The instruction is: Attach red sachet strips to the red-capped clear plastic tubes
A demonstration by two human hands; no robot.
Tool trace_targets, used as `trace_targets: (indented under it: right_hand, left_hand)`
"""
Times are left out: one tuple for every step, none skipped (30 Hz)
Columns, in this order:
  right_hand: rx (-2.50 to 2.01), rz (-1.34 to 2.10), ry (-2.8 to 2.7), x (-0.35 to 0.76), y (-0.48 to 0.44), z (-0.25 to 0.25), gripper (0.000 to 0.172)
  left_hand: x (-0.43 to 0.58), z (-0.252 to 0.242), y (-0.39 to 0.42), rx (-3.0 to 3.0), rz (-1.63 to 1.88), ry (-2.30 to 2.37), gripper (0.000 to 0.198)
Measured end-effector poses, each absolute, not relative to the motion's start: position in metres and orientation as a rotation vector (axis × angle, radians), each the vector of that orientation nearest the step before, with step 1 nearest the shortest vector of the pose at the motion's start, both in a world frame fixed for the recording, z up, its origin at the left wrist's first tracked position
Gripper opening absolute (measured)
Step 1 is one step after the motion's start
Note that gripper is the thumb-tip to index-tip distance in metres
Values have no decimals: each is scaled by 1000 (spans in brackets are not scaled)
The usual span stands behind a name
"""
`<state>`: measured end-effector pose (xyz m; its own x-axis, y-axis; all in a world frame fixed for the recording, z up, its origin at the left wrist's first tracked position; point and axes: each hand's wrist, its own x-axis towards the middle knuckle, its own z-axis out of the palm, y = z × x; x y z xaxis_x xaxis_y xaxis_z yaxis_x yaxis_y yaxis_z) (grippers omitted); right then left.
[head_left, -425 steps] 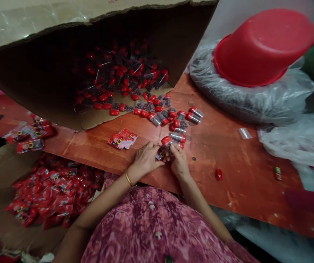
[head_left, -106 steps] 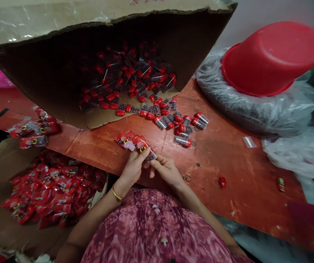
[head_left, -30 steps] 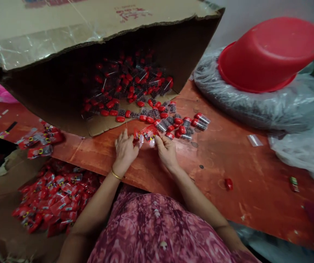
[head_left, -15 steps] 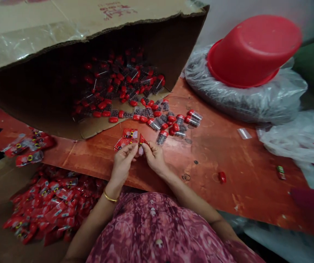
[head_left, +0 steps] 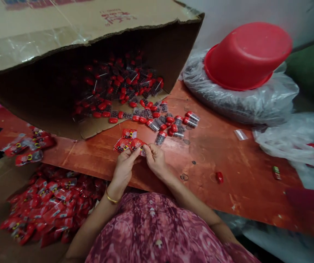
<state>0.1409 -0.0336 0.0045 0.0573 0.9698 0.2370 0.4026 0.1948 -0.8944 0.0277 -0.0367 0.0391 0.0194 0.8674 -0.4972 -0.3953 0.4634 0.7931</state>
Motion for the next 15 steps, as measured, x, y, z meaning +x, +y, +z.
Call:
trace_targets:
  right_hand:
    - [-1395, 712, -1544, 144, -32, 5, 44]
    - [-1443, 660, -1577, 149, -29, 5, 45]
    - [-1516, 582, -1606, 154, -26, 5, 46]
    - [-1612, 478, -1626, 161, -22, 4, 46]
    - [-1722, 355, -1638, 167, -18, 2, 47]
    - [-1837, 231, -1642, 174, -14, -1, 49]
    - [-1936, 124, -1648, 180, -11, -4, 52]
    - [-2015, 42, -1660, 185, -9, -8, 53]
    - [-2067, -11, -1683, 190, -8, -12, 50]
    - [-2093, -37, -1715, 194, -7, -15, 45]
    - [-2095, -40, -1751, 197, -8, -18, 38]
    - [-2070, -19, -1785, 200, -9, -20, 32]
    - [-2019, 31, -1809, 203, -12, -21, 27]
    - [-1950, 112, -1818, 206, -15, -21, 23]
    - [-1864, 227, -1811, 208, -19, -19, 21]
  left_hand:
    - [29, 39, -34, 494, 1069, 1194, 33]
    - [29, 39, -32, 467, 1087, 1205, 30]
    - [30, 39, -29, 429, 1103, 1208, 28]
    - [29, 40, -27, 385, 1118, 1202, 26]
    - [28, 41, -25, 345, 1129, 1189, 24]
    - [27, 42, -24, 310, 1133, 1171, 23]
    - [25, 43, -23, 284, 1132, 1152, 22]
    - [24, 44, -23, 269, 1127, 1134, 21]
    - [22, 45, -23, 263, 1117, 1116, 21]
    - [21, 45, -24, 260, 1103, 1100, 20]
    - [20, 46, -24, 256, 1092, 1086, 20]
    - [20, 46, -25, 251, 1084, 1075, 19]
    - [19, 46, -26, 246, 1080, 1070, 19]
    - [19, 46, -26, 243, 1077, 1069, 19]
    - [19, 47, -26, 241, 1075, 1072, 18]
